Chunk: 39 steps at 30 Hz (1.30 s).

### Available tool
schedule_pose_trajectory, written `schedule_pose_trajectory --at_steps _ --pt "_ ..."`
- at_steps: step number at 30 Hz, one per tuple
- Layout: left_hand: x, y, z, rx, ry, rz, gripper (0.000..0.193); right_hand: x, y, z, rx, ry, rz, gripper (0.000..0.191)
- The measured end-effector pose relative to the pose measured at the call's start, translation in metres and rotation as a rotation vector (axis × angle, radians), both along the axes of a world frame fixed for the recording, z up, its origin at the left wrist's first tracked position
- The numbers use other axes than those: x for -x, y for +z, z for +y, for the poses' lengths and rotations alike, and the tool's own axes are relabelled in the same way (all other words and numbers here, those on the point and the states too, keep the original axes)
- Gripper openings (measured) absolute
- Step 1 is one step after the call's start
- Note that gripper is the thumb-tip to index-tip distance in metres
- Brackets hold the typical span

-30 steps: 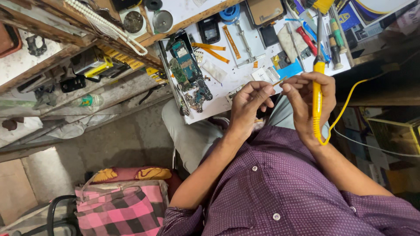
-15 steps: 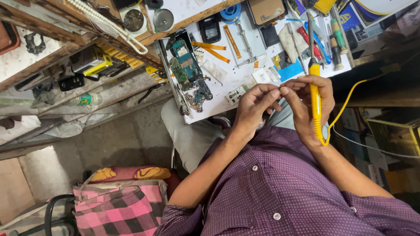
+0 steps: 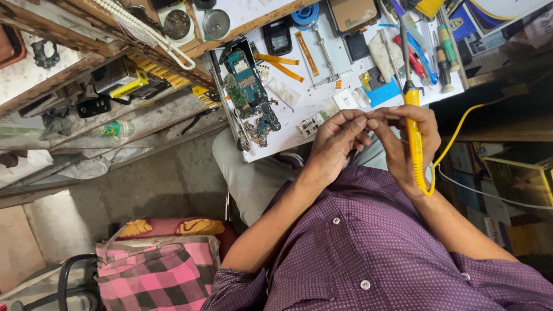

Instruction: The person peels a protective film from a replacement phone display, aligns the display with the phone frame, and presses it into place. They then pick up a soldering iron and solder a small circuit board on the workbench, holding the board with the other hand.

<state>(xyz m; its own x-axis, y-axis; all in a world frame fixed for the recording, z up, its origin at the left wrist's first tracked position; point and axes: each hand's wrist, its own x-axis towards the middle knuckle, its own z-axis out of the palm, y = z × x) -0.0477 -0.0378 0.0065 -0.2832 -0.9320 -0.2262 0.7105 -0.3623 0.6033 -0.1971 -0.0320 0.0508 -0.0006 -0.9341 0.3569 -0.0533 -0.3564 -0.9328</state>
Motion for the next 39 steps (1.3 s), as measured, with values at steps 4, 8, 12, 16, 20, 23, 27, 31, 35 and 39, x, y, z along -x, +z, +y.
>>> schedule_pose_trajectory --at_steps 4,8,12,16,20,23,27,31,35,39 --pt "0.000 -0.004 0.000 -0.005 -0.019 0.032 0.022 0.001 0.000 0.000 0.063 0.000 0.070 0.033" --pt "0.000 -0.007 0.000 -0.006 -0.026 0.027 0.022 0.002 0.000 0.000 0.057 0.017 0.064 0.031" --pt "-0.002 -0.011 0.001 -0.015 -0.038 0.027 0.023 0.001 0.000 -0.001 0.079 0.030 0.062 0.033" --pt "-0.003 -0.013 0.002 -0.012 -0.042 0.027 0.024 0.003 0.000 -0.002 0.101 0.004 0.144 0.035" --pt "-0.006 -0.010 0.005 0.017 -0.061 0.038 0.031 0.005 -0.001 -0.004 0.179 -0.039 0.220 0.035" --pt "-0.012 -0.004 0.006 0.048 -0.094 0.010 0.039 0.009 -0.002 -0.006 0.217 -0.044 0.260 0.035" --pt "-0.012 0.003 0.007 0.057 -0.093 -0.103 0.040 0.012 -0.003 -0.008 0.283 -0.057 0.348 0.037" --pt "-0.010 0.004 0.005 0.044 -0.043 -0.210 0.035 0.012 -0.006 -0.007 0.302 -0.053 0.381 0.037" --pt "-0.012 0.002 0.007 0.049 -0.028 -0.266 0.034 0.012 -0.010 -0.007 0.321 -0.092 0.447 0.038" --pt "-0.012 0.000 0.008 0.045 -0.021 -0.257 0.035 0.013 -0.012 -0.008 0.309 -0.059 0.415 0.038"
